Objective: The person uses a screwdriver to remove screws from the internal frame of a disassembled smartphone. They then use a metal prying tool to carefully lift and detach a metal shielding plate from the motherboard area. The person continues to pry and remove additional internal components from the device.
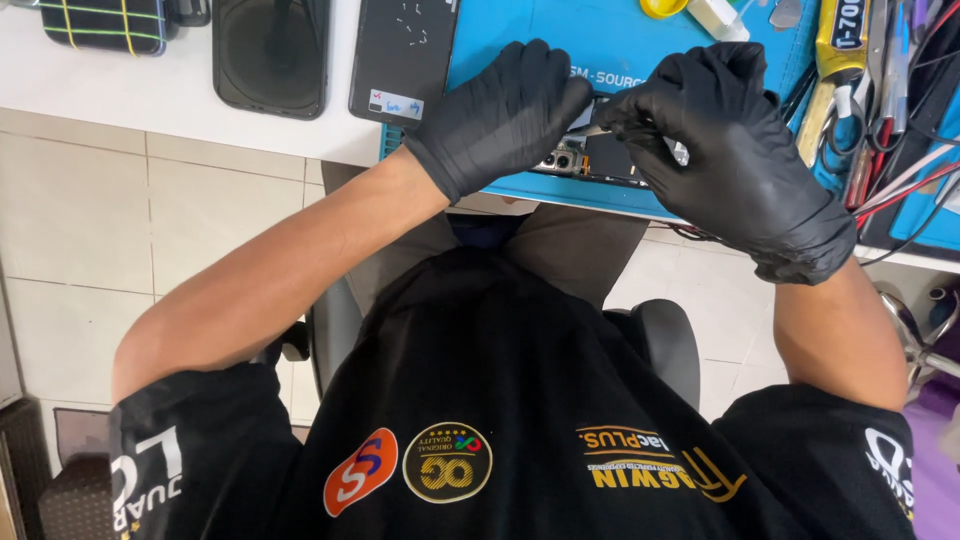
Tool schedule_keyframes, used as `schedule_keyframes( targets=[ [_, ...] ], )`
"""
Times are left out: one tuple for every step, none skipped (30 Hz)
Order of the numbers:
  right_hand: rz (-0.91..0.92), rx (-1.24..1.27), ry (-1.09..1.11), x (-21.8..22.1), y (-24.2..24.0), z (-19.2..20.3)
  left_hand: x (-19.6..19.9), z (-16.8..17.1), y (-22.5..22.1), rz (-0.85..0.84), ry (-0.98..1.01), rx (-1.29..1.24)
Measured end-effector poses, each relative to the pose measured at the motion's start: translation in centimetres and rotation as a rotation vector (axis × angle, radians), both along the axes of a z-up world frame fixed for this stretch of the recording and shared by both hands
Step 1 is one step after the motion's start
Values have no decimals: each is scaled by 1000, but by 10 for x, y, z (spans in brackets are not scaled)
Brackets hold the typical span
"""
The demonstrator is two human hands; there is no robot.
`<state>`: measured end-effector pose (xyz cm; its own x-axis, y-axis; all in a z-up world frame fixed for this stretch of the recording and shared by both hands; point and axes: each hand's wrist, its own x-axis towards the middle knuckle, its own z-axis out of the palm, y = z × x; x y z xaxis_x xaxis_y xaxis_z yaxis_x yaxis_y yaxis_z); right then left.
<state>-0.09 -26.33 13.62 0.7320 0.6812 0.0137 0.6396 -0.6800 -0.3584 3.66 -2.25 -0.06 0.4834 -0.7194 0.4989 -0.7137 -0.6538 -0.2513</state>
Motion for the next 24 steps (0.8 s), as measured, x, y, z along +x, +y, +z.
schedule_keyframes(
  targets=[
    [-5, -8, -4, 0, 1, 0, 0, -1, 1, -39, 4, 3],
    [-10, -17, -7, 0, 1, 1, 1, -1, 1, -78, 8, 6],
    [-10, -16, -7, 0, -1, 0, 2, -2, 1, -77, 8, 6],
    [-5, -15, -13, 0, -2, -1, 3, -2, 1, -62, 21, -7],
    [1, -14, -17, 0, -3, -2, 4, -3, 2, -46, 36, -20],
    [2, -14, -15, -1, -3, -2, 5, -7, 2, -45, 38, -20],
    [-1, -3, -25, -1, -3, -2, 7, -10, 1, -61, 123, -57],
    [-4, 8, -35, -1, -3, -1, 9, -12, 1, -77, 209, -94],
    [-5, 7, -37, -2, -6, -2, 10, -5, 3, -78, 207, -95],
    [-16, 29, -30, -3, -9, -2, 10, 2, 6, -61, 169, -93],
    [-27, 52, -20, -4, -11, -3, 10, 8, 9, -44, 134, -89],
    [-28, 53, -20, -6, -16, 0, 21, 7, 28, -45, 134, -88],
    [-65, 62, -46, -8, -21, 3, 31, 5, 48, -34, 195, -195],
    [-102, 71, -72, -11, -25, 5, 41, 4, 67, -25, 255, -304],
    [-105, 72, -70, -15, -34, 8, 38, 3, 78, -27, 257, -302],
    [-145, 141, -67, -19, -43, 12, 35, 3, 88, 35, 251, -253],
    [-181, 213, -66, -21, -50, 15, 33, 3, 101, 101, 240, -201],
    [-180, 217, -66, -25, -72, 6, 28, 4, 113, 103, 240, -197],
    [-311, 236, -148, -31, -96, -1, 26, 5, 121, 192, 222, -127],
    [-440, 255, -234, -38, -123, -8, 24, 6, 127, 281, 203, -57],
    [-469, 236, -246, -2, -244, -74, 22, 7, 127, 248, 202, -71],
    [-714, 371, 144, -17, -367, -137, 22, 7, 126, 311, 184, -12],
    [-927, 510, 561, -76, -459, -203, 23, 5, 127, 368, 169, 47],
    [-966, 506, 545, -69, -410, -143, 24, 10, 119, 330, 172, 33]
  ],
)
